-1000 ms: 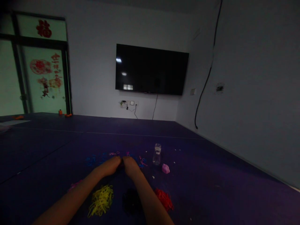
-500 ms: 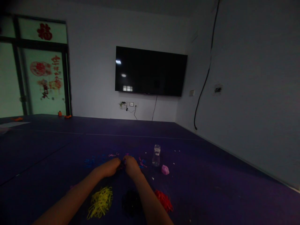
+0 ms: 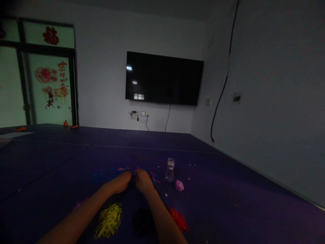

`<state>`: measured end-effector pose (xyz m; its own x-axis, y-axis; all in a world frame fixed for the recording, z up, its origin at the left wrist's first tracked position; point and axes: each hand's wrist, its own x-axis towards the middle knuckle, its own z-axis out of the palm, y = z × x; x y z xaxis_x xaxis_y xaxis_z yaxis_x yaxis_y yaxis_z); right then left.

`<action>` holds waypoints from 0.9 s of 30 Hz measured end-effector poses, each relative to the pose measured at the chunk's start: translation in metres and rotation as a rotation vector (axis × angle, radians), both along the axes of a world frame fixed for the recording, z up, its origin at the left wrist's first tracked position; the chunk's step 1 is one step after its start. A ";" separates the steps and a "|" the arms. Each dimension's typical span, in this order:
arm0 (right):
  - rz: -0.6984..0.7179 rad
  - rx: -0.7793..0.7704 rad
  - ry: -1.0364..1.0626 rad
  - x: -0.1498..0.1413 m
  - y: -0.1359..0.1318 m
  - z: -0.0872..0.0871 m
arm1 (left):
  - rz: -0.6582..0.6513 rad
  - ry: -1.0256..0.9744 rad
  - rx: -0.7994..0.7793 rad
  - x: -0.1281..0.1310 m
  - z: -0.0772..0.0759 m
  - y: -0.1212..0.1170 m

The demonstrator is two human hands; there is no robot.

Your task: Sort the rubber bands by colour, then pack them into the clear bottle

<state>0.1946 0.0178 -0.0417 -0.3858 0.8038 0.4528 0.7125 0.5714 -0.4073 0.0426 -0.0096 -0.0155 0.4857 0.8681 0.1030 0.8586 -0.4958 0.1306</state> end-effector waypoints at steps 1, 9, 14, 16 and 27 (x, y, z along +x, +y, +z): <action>-0.001 0.004 0.004 0.000 0.000 0.000 | -0.001 -0.015 0.007 0.000 0.000 0.001; 0.008 -0.050 -0.050 -0.002 -0.005 0.006 | -0.004 -0.122 0.024 -0.002 -0.010 0.005; -0.007 -0.067 -0.086 -0.004 -0.006 0.008 | -0.017 -0.208 0.027 -0.002 -0.015 0.008; -0.015 -0.072 -0.090 -0.004 -0.004 0.007 | -0.024 -0.236 0.022 -0.002 -0.016 0.008; 0.028 -0.037 0.016 -0.006 -0.001 0.004 | -0.001 -0.412 -0.050 0.001 -0.012 0.005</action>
